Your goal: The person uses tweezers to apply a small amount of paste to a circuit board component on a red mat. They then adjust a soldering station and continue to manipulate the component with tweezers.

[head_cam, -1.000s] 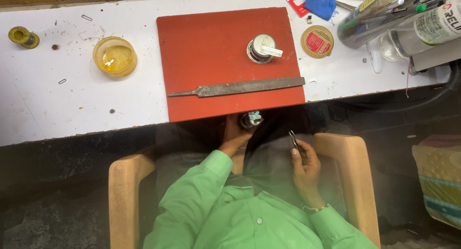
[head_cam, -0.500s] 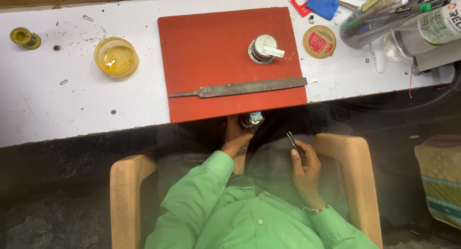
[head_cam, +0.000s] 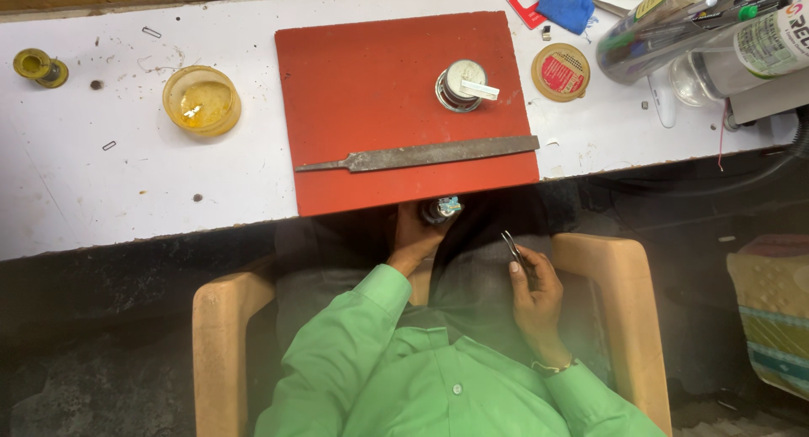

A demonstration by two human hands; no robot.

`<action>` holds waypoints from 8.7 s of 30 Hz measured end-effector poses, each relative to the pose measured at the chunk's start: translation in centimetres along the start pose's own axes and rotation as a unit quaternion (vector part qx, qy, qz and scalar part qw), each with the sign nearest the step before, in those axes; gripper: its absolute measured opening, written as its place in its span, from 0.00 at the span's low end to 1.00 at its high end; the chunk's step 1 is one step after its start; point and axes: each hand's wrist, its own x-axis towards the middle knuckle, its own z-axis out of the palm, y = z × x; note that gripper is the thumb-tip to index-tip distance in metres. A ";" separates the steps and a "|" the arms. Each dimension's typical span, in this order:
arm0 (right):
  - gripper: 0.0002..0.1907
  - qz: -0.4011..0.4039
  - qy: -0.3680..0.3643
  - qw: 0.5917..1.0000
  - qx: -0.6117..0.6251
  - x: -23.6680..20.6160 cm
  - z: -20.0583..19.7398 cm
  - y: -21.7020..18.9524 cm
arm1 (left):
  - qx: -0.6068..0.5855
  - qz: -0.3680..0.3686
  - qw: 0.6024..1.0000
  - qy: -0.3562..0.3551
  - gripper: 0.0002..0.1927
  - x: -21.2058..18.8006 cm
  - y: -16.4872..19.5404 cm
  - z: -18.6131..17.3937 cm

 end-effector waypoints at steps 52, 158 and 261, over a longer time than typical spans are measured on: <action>0.12 -0.230 -0.147 0.958 0.084 16.0 -5.0 -10.7 | 0.063 0.044 0.997 0.033 0.26 0.3 3.3 0.3; 0.12 -0.212 -0.168 0.961 0.054 16.9 -4.8 -11.4 | 0.022 -0.010 1.000 0.015 0.23 0.4 4.1 0.9; 0.14 -0.406 -0.169 0.898 -0.008 15.9 -2.1 -12.7 | 0.012 0.023 0.999 0.033 0.24 0.1 2.0 0.7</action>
